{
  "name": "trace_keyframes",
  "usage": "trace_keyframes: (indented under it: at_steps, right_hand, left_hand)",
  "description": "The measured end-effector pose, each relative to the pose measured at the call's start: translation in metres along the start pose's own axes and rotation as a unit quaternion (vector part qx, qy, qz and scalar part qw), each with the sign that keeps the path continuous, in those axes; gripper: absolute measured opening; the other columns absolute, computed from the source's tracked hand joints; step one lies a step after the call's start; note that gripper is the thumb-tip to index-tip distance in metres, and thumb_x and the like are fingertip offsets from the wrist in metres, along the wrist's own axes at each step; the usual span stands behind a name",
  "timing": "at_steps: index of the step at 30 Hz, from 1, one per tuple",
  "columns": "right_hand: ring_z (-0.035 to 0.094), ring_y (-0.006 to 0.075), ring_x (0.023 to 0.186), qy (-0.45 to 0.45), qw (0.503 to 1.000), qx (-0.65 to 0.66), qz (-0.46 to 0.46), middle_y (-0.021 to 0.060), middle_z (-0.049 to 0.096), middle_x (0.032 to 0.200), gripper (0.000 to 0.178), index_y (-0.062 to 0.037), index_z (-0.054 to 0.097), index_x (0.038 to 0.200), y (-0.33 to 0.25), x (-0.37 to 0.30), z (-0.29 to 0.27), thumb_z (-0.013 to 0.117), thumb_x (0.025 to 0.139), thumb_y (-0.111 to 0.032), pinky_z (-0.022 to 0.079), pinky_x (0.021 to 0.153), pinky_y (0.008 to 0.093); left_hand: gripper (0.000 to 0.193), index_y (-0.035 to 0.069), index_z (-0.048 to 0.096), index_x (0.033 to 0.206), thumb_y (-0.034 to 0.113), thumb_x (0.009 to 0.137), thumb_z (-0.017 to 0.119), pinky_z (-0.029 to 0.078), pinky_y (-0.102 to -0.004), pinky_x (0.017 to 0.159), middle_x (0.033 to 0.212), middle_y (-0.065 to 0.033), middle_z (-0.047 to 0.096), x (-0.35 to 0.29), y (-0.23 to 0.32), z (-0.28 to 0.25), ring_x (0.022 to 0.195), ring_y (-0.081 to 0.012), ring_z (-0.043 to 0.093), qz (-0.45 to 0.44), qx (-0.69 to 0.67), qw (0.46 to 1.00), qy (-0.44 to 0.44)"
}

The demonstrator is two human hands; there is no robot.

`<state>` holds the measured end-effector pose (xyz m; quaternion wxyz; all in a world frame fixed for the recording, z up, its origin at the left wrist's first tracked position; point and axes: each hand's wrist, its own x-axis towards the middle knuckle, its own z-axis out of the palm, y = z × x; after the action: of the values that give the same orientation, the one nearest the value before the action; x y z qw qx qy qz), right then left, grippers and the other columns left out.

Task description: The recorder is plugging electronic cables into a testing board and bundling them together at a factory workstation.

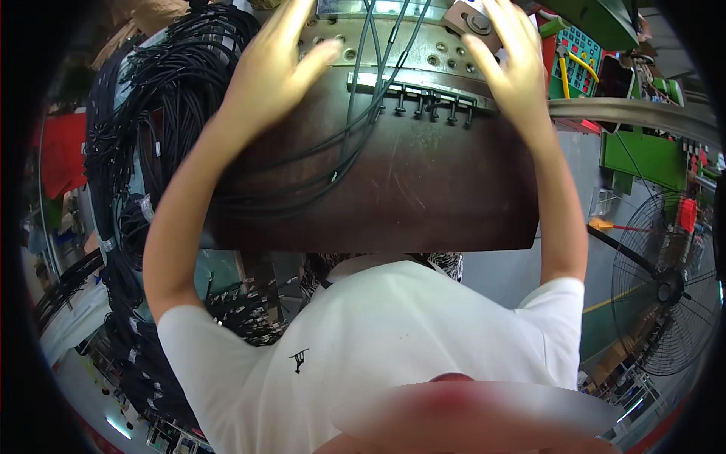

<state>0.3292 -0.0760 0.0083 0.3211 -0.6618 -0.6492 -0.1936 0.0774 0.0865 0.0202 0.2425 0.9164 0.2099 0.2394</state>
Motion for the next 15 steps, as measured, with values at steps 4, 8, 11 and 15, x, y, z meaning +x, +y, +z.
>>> trace_keyframes:
  at_steps: [4,8,11,15]
  right_hand:
    - [0.058,0.0216,0.106,0.175,0.937,0.112,0.279,0.0177,0.063,0.115,0.022,0.0023,0.056,0.117,-0.029,-0.17,-0.118,0.045,0.1,-0.004,0.046,0.095,0.0331]
    - [0.05,0.0291,0.123,-0.163,0.901,-0.007,0.402,0.0183,0.052,0.134,0.038,0.0043,0.049,0.129,-0.065,-0.29,-0.13,0.053,0.093,-0.006,0.039,0.103,0.0376]
    - [0.06,0.0341,0.1,-0.262,0.794,0.144,0.529,0.0194,0.062,0.109,0.026,0.0019,0.061,0.11,-0.079,-0.36,-0.105,0.063,0.083,0.0,0.048,0.086,0.0407]
    - [0.058,0.0265,0.092,-0.084,0.86,0.187,0.468,0.0129,0.062,0.1,0.018,0.0017,0.06,0.106,-0.09,-0.324,-0.072,0.061,0.088,-0.003,0.047,0.083,0.0394]
  left_hand:
    - [0.048,0.005,0.059,0.128,0.04,0.095,0.056,0.047,-0.0387,0.096,0.121,-0.0184,0.063,-0.16,0.047,-0.07,0.115,-0.033,0.059,-0.138,-0.439,0.726,-0.511]
    - [0.028,0.004,0.066,0.107,0.023,0.087,0.061,0.048,-0.0459,0.081,0.101,-0.0178,0.067,-0.257,0.029,-0.021,0.096,-0.0355,0.063,-0.221,0.025,0.902,-0.37]
    - [0.032,0.004,0.065,0.113,0.021,0.086,0.06,0.046,-0.0463,0.09,0.111,-0.0194,0.064,-0.279,-0.004,0.002,0.105,-0.0374,0.059,-0.283,0.112,0.911,-0.279]
    - [0.034,0.002,0.062,0.117,0.018,0.088,0.057,0.043,-0.0457,0.098,0.119,-0.0208,0.061,-0.295,-0.014,0.012,0.113,-0.0378,0.055,-0.218,0.124,0.949,-0.188]
